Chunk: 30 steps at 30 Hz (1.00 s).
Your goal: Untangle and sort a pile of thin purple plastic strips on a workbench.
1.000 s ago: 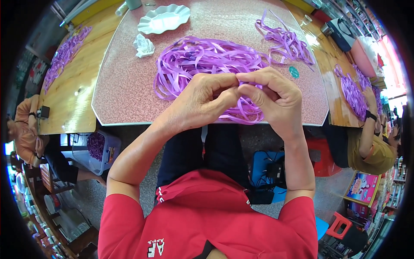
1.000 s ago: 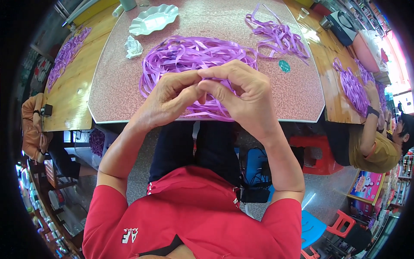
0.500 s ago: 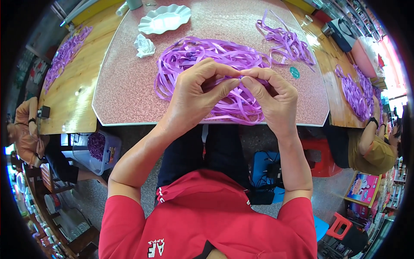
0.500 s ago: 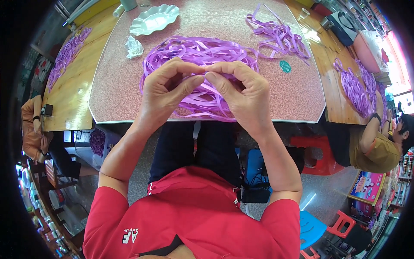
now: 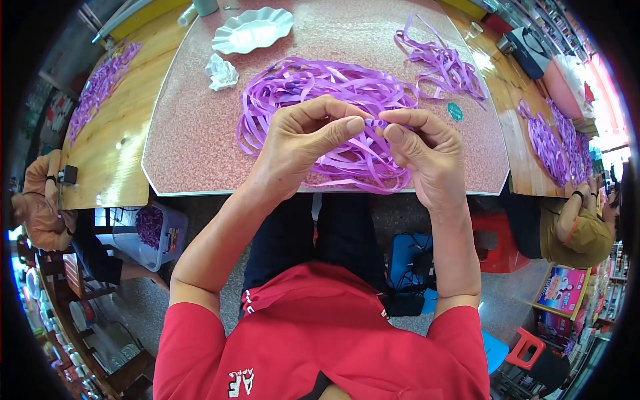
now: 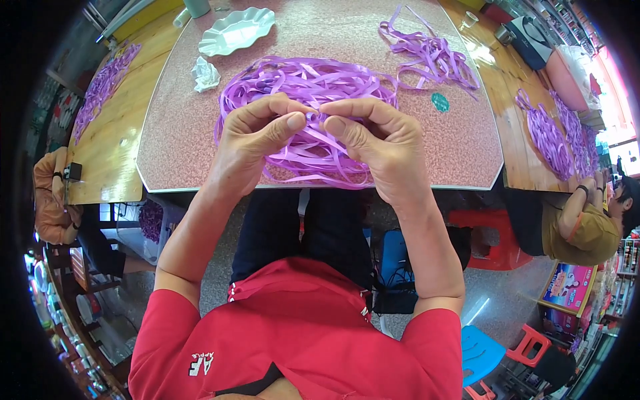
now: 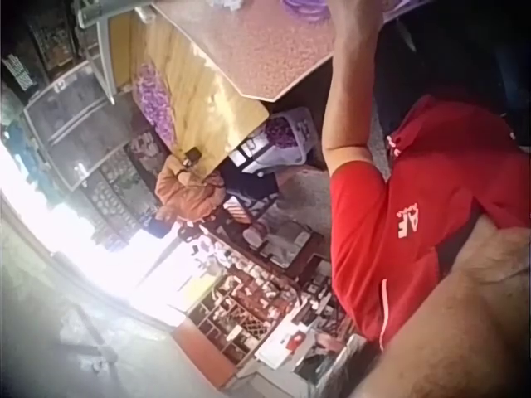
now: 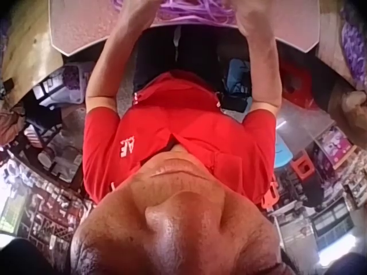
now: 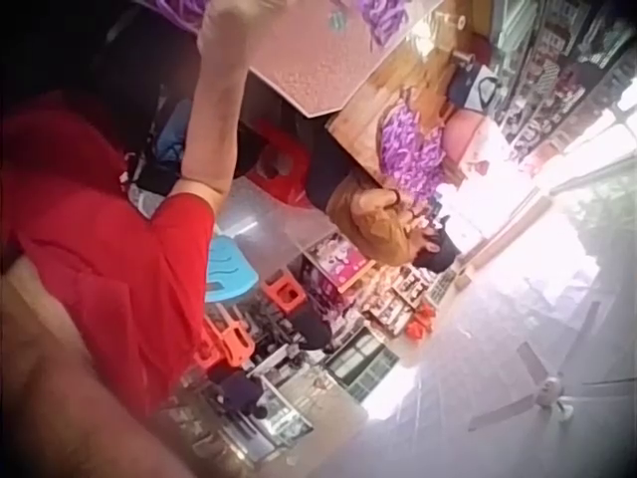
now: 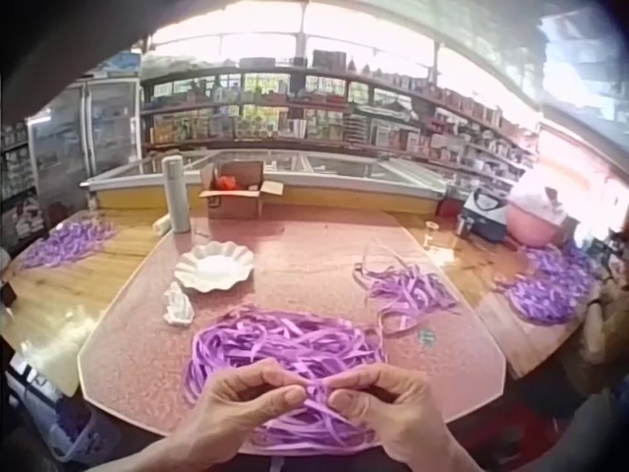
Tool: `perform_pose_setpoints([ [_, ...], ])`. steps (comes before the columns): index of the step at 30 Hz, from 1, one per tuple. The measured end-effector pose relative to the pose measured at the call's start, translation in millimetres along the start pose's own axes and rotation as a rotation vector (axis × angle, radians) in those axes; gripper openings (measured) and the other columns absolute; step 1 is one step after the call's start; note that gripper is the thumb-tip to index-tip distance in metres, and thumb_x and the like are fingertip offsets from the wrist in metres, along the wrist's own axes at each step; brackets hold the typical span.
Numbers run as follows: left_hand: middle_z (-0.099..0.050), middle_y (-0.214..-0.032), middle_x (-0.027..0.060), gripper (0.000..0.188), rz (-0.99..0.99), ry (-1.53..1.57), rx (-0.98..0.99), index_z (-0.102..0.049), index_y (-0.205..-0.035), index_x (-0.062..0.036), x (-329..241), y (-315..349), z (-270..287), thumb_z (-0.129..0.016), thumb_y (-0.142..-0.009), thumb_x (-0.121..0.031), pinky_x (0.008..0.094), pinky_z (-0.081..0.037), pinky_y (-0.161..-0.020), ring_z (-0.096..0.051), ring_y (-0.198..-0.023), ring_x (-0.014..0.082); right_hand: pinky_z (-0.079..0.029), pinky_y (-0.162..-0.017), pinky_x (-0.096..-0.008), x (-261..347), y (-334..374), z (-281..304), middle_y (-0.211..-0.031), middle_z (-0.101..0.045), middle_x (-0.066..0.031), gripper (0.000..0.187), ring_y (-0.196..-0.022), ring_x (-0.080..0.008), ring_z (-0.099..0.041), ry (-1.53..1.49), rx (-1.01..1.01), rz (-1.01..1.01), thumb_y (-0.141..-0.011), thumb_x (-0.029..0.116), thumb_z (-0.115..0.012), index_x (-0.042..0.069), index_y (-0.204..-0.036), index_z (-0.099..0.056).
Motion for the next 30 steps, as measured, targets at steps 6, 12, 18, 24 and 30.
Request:
perform_pose_setpoints([
  [6, -0.067, -0.097, 0.0003, 0.017, 0.043, 0.092, 0.026, -0.070, -0.099, -0.0026, 4.9, -1.0, -0.5, -0.071, -0.090, -0.017, 0.0214, -0.046, -0.081, -0.058, -0.088, 0.0050, -0.033, -0.050, -0.0182, -4.1, -2.4, -1.2, -0.085, -0.068, -0.0050, 0.019, -0.058, -0.0040, -0.046, 0.005, 0.013, -0.019, -0.088, 0.004, -0.069, -0.001, -0.106, -0.069],
  [12, -0.066, -0.095, -0.0003, 0.017, 0.047, 0.121, 0.017, -0.069, -0.099, -0.0026, 6.0, -2.7, 0.4, -0.072, -0.090, -0.017, 0.0210, -0.046, -0.081, -0.057, -0.088, 0.0047, -0.035, -0.050, -0.0179, -3.9, -2.8, -2.0, -0.086, -0.068, -0.0053, 0.017, -0.060, -0.0045, -0.049, 0.000, 0.022, -0.032, -0.088, 0.002, -0.068, -0.001, -0.105, -0.069],
  [18, -0.066, -0.095, 0.0004, 0.018, 0.061, 0.093, 0.014, -0.069, -0.101, -0.0020, 7.5, -4.6, 2.3, -0.071, -0.090, -0.017, 0.0212, -0.047, -0.080, -0.058, -0.087, 0.0052, -0.036, -0.050, -0.0174, -5.7, -3.4, -2.6, -0.087, -0.068, -0.0056, 0.018, -0.060, -0.0041, -0.050, -0.006, 0.020, -0.041, -0.088, 0.001, -0.068, -0.002, -0.106, -0.068],
  [24, -0.067, -0.095, 0.0005, 0.020, 0.033, 0.052, 0.024, -0.069, -0.102, -0.0018, 7.0, -4.4, 3.6, -0.072, -0.090, -0.018, 0.0208, -0.047, -0.079, -0.058, -0.088, 0.0052, -0.037, -0.052, -0.0171, 3.5, -4.5, -9.2, -0.087, -0.067, -0.0043, 0.017, -0.060, -0.0037, -0.050, 0.110, -0.003, 0.066, -0.088, 0.000, -0.068, -0.002, -0.105, -0.069],
  [30, -0.066, -0.091, -0.0004, 0.018, 0.000, -0.012, 0.012, -0.069, -0.099, -0.0014, 3.6, -4.6, 1.7, -0.072, -0.089, -0.016, 0.0201, -0.047, -0.076, -0.058, -0.085, 0.0043, -0.042, -0.056, -0.0177, 13.1, -3.1, -12.9, -0.091, -0.065, -0.0026, 0.016, -0.068, -0.0047, -0.054, 0.256, -0.010, 0.180, -0.087, -0.004, -0.068, -0.001, -0.102, -0.069],
])
Point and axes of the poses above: each hand's wrist, its own y-axis away from the middle knuckle, its own z-axis out of the back of the hand, x = y × z, the point moved 9 cm from there along -y, towards the middle knuckle
